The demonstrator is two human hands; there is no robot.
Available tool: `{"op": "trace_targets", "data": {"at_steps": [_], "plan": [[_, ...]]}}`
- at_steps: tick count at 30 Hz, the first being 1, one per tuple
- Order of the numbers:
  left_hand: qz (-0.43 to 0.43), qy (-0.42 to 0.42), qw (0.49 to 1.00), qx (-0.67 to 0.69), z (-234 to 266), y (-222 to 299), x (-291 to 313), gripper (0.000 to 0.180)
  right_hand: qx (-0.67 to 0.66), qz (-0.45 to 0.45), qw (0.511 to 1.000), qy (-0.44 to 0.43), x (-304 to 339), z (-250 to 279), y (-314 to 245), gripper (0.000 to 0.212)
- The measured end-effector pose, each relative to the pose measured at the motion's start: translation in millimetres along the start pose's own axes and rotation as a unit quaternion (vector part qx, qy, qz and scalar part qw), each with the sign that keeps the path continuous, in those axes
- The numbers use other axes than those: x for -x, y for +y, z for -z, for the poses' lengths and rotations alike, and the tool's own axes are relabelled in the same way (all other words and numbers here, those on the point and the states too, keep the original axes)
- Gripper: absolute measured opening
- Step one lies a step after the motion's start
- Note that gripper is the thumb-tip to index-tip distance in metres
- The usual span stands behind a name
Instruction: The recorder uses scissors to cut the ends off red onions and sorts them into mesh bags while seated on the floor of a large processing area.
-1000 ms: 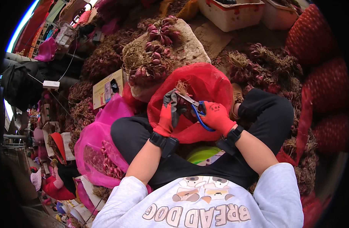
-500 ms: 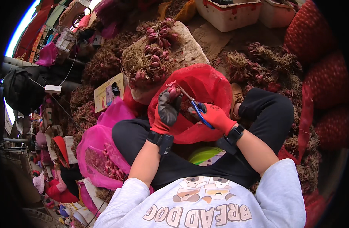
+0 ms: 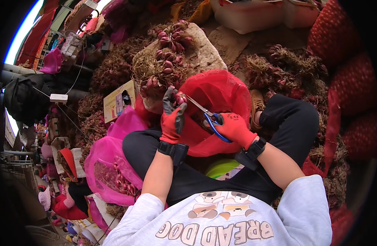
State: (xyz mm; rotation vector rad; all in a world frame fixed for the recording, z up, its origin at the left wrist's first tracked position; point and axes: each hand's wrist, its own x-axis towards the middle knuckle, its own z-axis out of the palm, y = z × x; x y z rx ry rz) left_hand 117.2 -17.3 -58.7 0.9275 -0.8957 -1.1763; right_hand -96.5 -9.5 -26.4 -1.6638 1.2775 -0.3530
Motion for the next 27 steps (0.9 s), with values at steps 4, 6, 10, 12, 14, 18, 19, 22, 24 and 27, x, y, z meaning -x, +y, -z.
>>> {"op": "trace_targets", "data": {"at_steps": [4, 6, 10, 12, 14, 18, 19, 22, 24, 27], "plan": [[0.009, -0.016, 1.000, -0.023, -7, 10, 5, 0.064, 0.013, 0.025, 1.000, 0.001, -3, -2, 0, 0.036], [-0.010, -0.023, 0.996, -0.081, -5, 9, 3, 0.066, 0.045, 0.018, 0.999, -0.005, -4, -2, 4, 0.034], [0.000, -0.015, 0.996, -0.087, -16, 14, 5, 0.067, 0.062, 0.033, 0.998, -0.002, -9, -5, 24, 0.033], [0.021, -0.012, 0.998, -0.063, -12, 12, 7, 0.067, 0.110, 0.049, 0.992, 0.037, -6, -4, 16, 0.030], [0.041, -0.011, 0.998, -0.037, -12, 11, 7, 0.066, 0.158, 0.063, 0.982, 0.078, -6, -5, 18, 0.027], [0.054, -0.033, 0.997, 0.049, 4, 1, -1, 0.060, -0.083, -0.008, 0.995, -0.055, -6, -2, 12, 0.021], [0.042, -0.073, 0.990, 0.113, 13, -5, -3, 0.057, -0.316, -0.111, 0.929, -0.161, -5, 1, 4, 0.020], [0.181, -0.050, 0.919, 0.347, 9, -4, -3, 0.044, -0.448, -0.024, 0.881, -0.148, -13, 1, 27, 0.023], [0.191, -0.079, 0.904, 0.374, 16, -3, -6, 0.038, -0.233, -0.062, 0.967, -0.080, -19, 2, 28, 0.023], [0.255, -0.086, 0.863, 0.427, 22, -2, -6, 0.031, 0.044, 0.144, 0.982, 0.110, -12, 11, 9, 0.035]]}}
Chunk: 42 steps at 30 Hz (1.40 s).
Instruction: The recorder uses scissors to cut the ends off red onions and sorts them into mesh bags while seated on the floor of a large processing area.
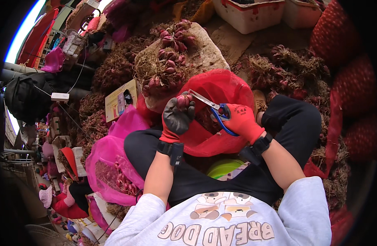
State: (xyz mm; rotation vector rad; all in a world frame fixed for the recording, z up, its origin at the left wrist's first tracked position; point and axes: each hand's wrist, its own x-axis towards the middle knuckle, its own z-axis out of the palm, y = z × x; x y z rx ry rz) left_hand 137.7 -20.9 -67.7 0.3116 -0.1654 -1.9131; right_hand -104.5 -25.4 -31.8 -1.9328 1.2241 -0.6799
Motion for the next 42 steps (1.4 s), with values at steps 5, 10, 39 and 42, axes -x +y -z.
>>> {"op": "trace_targets", "data": {"at_steps": [5, 10, 39, 42], "plan": [[-0.031, 0.046, 0.998, -0.011, -4, -3, 0, 0.025, 0.117, 0.015, 0.993, 0.017, 4, 2, 9, 0.032], [-0.012, 0.127, 0.991, -0.043, -16, -4, 5, 0.028, 0.218, 0.069, 0.972, 0.048, 3, 4, 12, 0.031], [-0.276, 0.047, 0.688, -0.669, -20, -15, -3, 0.051, -0.107, -0.238, 0.960, -0.103, -9, 8, 32, 0.031], [-0.222, 0.062, 0.732, -0.642, -24, -39, -3, 0.048, -0.478, -0.227, 0.843, -0.100, -9, -19, 35, 0.026]]}}
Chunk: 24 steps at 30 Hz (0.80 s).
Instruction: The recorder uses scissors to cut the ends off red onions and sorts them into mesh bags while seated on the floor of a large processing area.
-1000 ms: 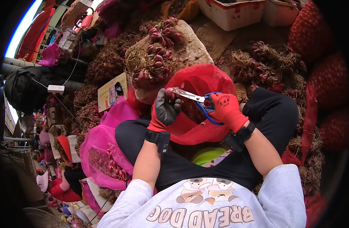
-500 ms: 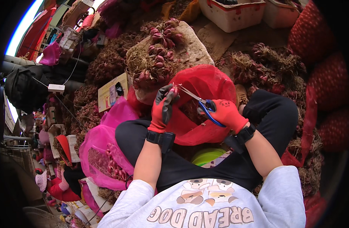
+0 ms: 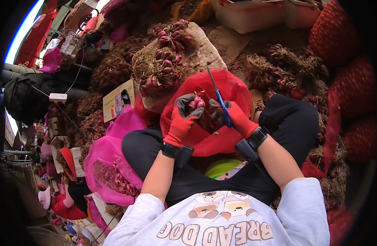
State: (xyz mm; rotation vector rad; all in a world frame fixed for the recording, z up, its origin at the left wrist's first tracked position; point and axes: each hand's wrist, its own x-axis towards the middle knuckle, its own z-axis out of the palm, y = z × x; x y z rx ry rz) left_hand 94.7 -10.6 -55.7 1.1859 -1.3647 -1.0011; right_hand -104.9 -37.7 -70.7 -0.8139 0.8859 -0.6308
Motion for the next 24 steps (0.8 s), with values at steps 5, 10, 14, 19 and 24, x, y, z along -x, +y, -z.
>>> {"op": "trace_targets", "data": {"at_steps": [5, 10, 14, 19, 24], "plan": [[0.054, -0.003, 0.991, -0.126, -15, -7, 17, 0.030, -0.096, 0.055, 0.993, -0.036, -23, -6, 32, 0.028], [0.033, -0.019, 0.981, -0.192, -9, -11, 12, 0.014, -0.099, 0.075, 0.992, -0.002, -26, 3, 23, 0.025], [0.173, -0.007, 0.972, -0.156, -1, -37, 10, 0.018, -0.082, 0.067, 0.994, 0.017, -21, -3, 10, 0.027], [0.276, -0.116, 0.946, 0.123, 5, -47, 9, 0.016, -0.090, 0.095, 0.991, 0.001, -15, -14, 2, 0.027], [0.332, -0.004, 0.875, 0.352, -11, -22, 13, 0.031, -0.112, 0.093, 0.988, -0.045, -23, -5, 19, 0.025]]}}
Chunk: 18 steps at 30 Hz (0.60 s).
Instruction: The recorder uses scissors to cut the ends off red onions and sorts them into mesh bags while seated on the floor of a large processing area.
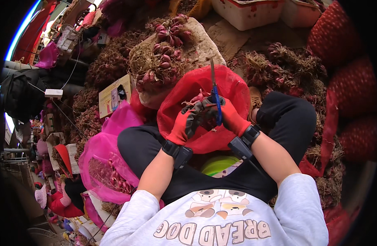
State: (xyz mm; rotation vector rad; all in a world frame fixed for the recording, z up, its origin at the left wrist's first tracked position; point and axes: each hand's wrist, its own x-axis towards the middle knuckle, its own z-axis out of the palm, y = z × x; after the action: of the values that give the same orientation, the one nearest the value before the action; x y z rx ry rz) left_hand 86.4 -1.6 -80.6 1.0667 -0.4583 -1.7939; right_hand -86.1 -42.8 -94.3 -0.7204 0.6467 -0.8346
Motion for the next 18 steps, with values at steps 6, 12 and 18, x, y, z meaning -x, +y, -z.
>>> {"op": "trace_targets", "data": {"at_steps": [6, 12, 18], "plan": [[-0.159, 0.114, 0.905, -0.377, 48, 11, -15, 0.042, -0.165, -0.095, 0.982, 0.016, 8, -2, -14, 0.021], [-0.180, 0.074, 0.922, -0.335, 19, 23, -6, 0.047, 0.032, -0.086, 0.996, 0.023, 7, -6, -9, 0.023], [-0.239, 0.066, 0.798, -0.550, 10, 17, 5, 0.018, 0.122, -0.065, 0.990, -0.017, 9, -8, -9, 0.022]]}}
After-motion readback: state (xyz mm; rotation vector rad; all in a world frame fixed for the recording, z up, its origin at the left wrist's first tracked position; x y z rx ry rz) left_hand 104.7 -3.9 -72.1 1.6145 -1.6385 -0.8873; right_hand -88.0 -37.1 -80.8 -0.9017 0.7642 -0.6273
